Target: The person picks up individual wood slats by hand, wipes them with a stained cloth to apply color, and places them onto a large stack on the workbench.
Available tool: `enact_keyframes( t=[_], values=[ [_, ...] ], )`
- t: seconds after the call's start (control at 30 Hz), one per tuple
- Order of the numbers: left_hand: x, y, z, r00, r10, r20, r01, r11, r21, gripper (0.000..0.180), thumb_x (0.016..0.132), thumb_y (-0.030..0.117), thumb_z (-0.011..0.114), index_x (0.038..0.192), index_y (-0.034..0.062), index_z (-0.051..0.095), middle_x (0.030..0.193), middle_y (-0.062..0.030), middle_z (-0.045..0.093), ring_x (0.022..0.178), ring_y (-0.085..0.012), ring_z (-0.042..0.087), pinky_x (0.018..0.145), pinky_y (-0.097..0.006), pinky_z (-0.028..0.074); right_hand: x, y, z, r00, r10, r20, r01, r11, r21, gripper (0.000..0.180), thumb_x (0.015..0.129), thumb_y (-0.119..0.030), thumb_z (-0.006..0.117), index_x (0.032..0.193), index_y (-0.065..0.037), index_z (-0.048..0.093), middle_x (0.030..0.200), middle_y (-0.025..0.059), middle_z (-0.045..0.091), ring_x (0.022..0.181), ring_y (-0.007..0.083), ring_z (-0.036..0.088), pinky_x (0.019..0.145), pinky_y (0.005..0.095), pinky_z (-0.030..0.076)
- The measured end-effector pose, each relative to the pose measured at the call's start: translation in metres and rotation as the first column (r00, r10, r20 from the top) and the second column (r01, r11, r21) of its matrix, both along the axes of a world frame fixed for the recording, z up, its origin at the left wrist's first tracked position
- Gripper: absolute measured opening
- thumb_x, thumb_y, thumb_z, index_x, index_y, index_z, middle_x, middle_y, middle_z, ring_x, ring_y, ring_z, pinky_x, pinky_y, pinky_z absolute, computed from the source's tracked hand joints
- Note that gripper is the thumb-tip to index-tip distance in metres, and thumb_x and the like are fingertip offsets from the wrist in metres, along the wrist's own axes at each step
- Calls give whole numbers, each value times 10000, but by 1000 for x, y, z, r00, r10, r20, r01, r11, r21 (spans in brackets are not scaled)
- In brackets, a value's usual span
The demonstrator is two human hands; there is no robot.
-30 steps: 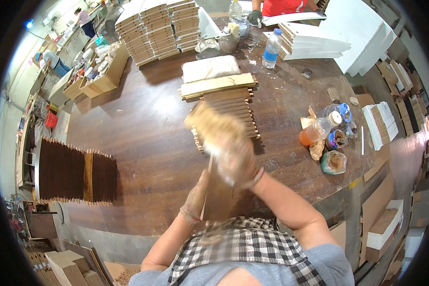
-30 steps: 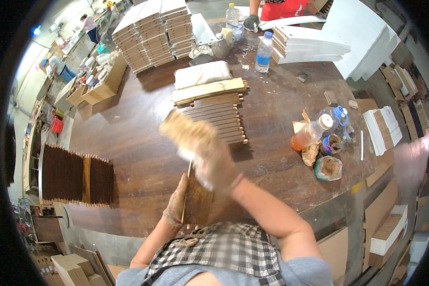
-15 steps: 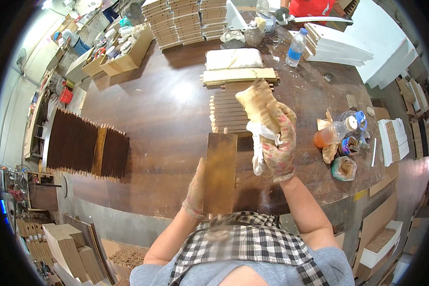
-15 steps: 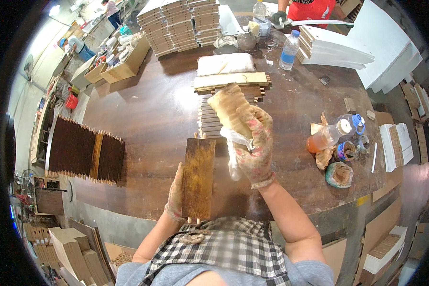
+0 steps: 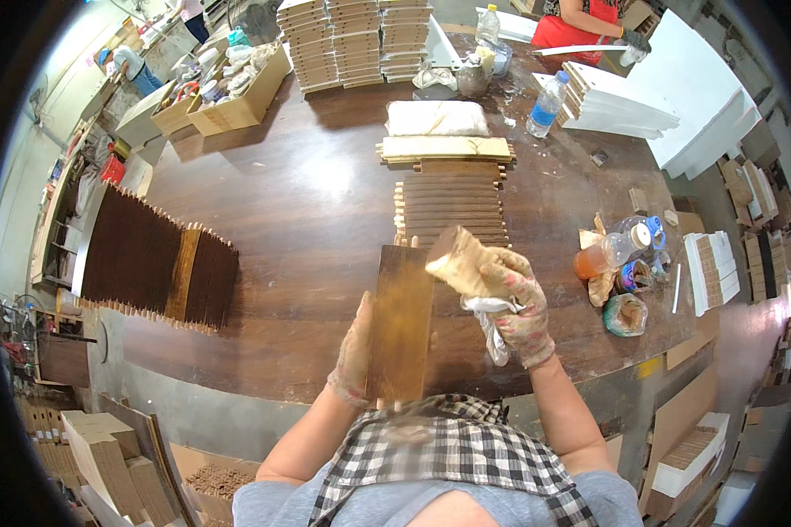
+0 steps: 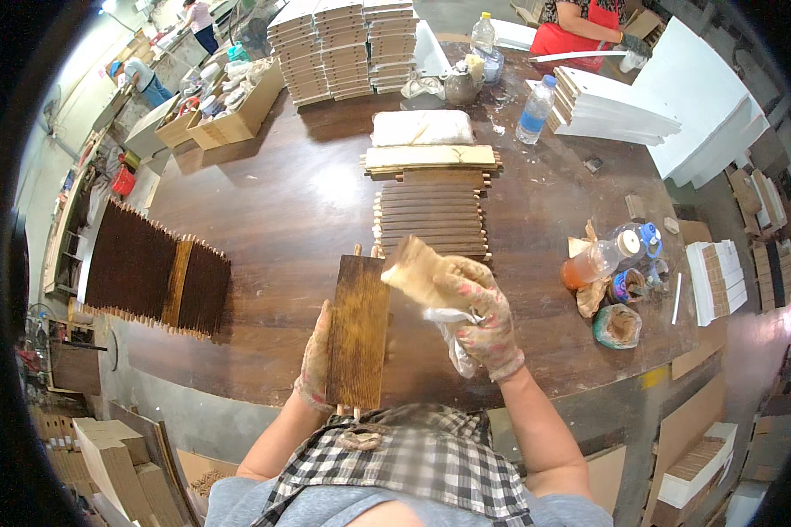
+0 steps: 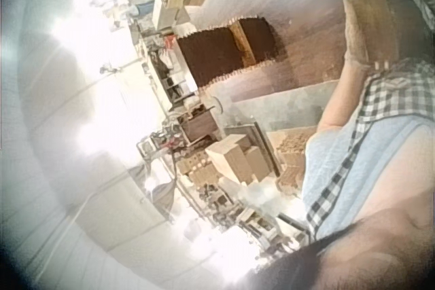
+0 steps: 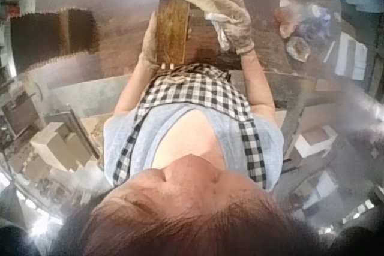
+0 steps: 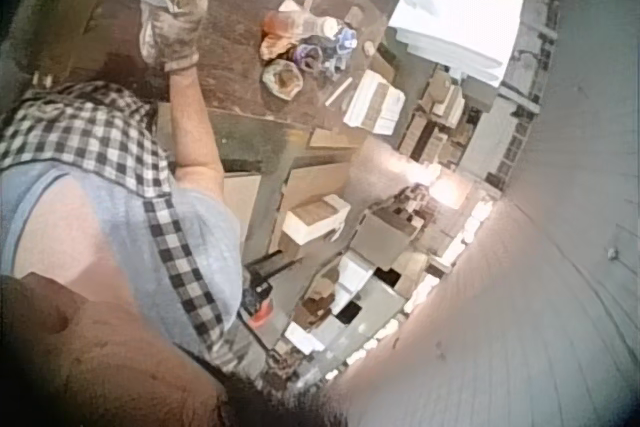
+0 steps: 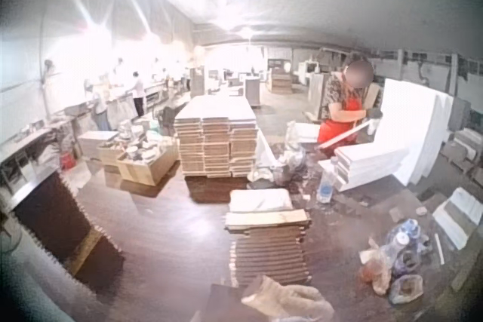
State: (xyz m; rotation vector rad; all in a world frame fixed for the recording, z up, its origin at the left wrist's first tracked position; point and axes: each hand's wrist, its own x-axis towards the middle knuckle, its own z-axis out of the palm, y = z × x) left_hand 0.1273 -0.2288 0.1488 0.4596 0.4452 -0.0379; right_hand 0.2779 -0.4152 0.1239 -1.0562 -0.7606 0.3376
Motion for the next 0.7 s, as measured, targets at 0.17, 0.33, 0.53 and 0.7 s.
enact_keyframes(
  t=[0.17,0.33,0.53,0.7],
  values=[
    [-7,11,-2,992,-95,81,100,993,-63,692,1001,614,350,1348,36,505,1157,-130,637,941,-258,664,812,-411,578,-28,-26,11,999,-22,-33,16,986,-165,435,756,-67,770,1184,-82,698,1324,126,535,1215,254,551,1004,362,505],
    [-4,11,7,984,-137,117,140,990,-16,674,1002,598,377,1331,28,519,1116,-131,654,931,-254,666,796,-405,583,-25,-9,21,960,-199,195,231,961,-155,444,736,46,704,1162,-80,700,1316,117,548,1194,240,564,985,354,524],
    [-5,23,1,1000,-27,14,27,1000,0,632,1022,551,376,1347,26,514,1177,-121,642,978,-218,659,837,-369,574,-69,-36,17,998,59,28,-49,958,-282,470,711,-143,742,1173,-66,714,1287,134,580,1195,253,581,976,346,521],
    [-5,37,-17,952,-110,285,155,978,-142,628,1028,538,373,1364,24,507,1233,-121,627,1083,-214,632,924,-354,540,-71,-17,31,987,-125,103,149,950,-275,476,696,-123,790,1150,-8,702,1270,156,576,1185,258,582,970,378,521]
  ],
)
